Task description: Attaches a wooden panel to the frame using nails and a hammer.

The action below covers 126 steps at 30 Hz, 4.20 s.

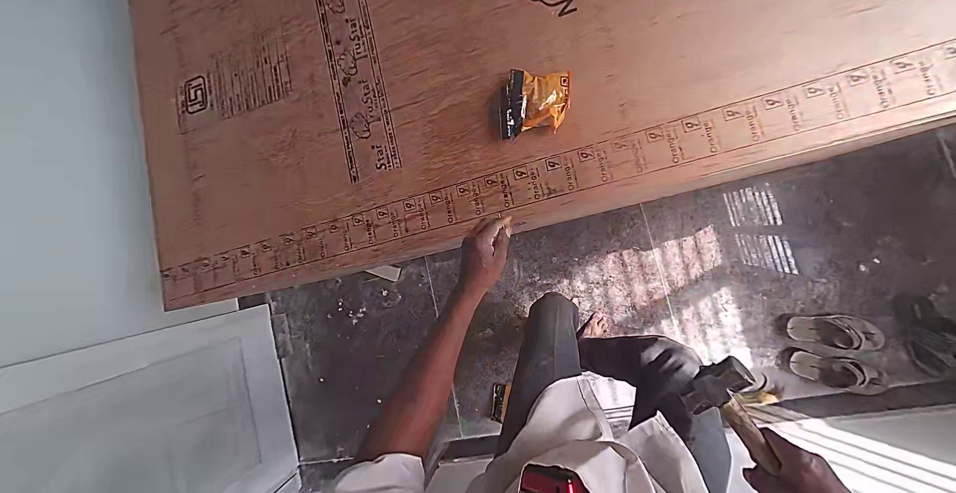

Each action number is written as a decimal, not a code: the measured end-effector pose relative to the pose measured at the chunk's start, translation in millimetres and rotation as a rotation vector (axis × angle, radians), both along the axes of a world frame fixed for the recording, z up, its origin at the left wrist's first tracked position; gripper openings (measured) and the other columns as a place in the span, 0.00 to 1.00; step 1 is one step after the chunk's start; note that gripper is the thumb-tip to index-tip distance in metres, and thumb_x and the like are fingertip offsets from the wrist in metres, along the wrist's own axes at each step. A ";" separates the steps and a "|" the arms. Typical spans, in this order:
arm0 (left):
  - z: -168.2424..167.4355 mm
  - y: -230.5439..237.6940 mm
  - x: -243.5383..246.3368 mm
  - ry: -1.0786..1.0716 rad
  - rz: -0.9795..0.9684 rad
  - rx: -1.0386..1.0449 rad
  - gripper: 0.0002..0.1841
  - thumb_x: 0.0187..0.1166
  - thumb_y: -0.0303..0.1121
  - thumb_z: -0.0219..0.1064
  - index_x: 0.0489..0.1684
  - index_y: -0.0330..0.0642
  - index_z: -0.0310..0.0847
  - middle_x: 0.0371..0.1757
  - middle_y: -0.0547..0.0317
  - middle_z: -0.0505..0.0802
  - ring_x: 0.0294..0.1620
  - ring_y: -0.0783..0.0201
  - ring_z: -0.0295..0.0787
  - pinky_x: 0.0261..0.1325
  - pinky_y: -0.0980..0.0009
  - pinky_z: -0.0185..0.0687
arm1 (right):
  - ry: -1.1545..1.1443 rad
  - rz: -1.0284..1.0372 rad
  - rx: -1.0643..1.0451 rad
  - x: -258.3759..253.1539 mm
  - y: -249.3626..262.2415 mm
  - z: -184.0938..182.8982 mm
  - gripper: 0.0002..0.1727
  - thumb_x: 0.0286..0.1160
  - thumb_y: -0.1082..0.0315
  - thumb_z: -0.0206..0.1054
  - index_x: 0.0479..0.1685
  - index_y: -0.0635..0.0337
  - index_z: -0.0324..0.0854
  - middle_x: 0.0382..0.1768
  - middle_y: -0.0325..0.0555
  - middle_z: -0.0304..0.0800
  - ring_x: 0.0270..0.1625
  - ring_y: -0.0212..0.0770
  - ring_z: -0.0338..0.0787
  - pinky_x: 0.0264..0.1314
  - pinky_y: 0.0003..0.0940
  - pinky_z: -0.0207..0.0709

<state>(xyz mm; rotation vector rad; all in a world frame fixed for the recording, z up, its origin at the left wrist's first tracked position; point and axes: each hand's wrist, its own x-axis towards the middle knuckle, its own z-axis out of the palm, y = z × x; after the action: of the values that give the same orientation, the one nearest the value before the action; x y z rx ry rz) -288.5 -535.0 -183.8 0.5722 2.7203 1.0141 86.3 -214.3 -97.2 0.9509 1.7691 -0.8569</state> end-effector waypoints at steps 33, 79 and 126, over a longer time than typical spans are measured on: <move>-106.5 51.1 -57.1 0.071 -0.302 0.638 0.02 0.73 0.21 0.75 0.37 0.35 0.90 0.33 0.58 0.95 0.27 0.74 0.86 0.33 0.79 0.83 | 0.877 -0.370 0.006 -48.1 -48.6 -312.6 0.14 0.62 0.63 0.76 0.39 0.61 0.81 0.18 0.40 0.84 0.15 0.36 0.82 0.21 0.36 0.80; -114.2 74.8 -52.9 0.115 -0.260 0.457 0.29 0.71 0.20 0.75 0.73 0.38 0.72 0.37 0.57 0.98 0.33 0.69 0.95 0.42 0.70 0.91 | 1.168 0.403 0.538 -310.6 -60.6 -69.4 0.07 0.73 0.70 0.68 0.41 0.53 0.72 0.17 0.38 0.73 0.16 0.37 0.76 0.16 0.36 0.69; -146.8 52.3 -60.1 0.756 -0.449 -0.106 0.32 0.84 0.51 0.52 0.70 0.31 0.84 0.75 0.39 0.87 0.78 0.39 0.82 0.79 0.44 0.75 | 1.420 -0.824 -0.052 -195.7 -6.2 -300.4 0.13 0.78 0.57 0.69 0.34 0.55 0.74 0.12 0.31 0.72 0.10 0.28 0.73 0.13 0.26 0.74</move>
<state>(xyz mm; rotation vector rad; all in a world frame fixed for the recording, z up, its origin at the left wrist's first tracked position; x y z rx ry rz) -348.6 -482.7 -330.6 1.7409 2.9516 0.6045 -109.4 -220.6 -397.6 1.1254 2.3990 -2.5350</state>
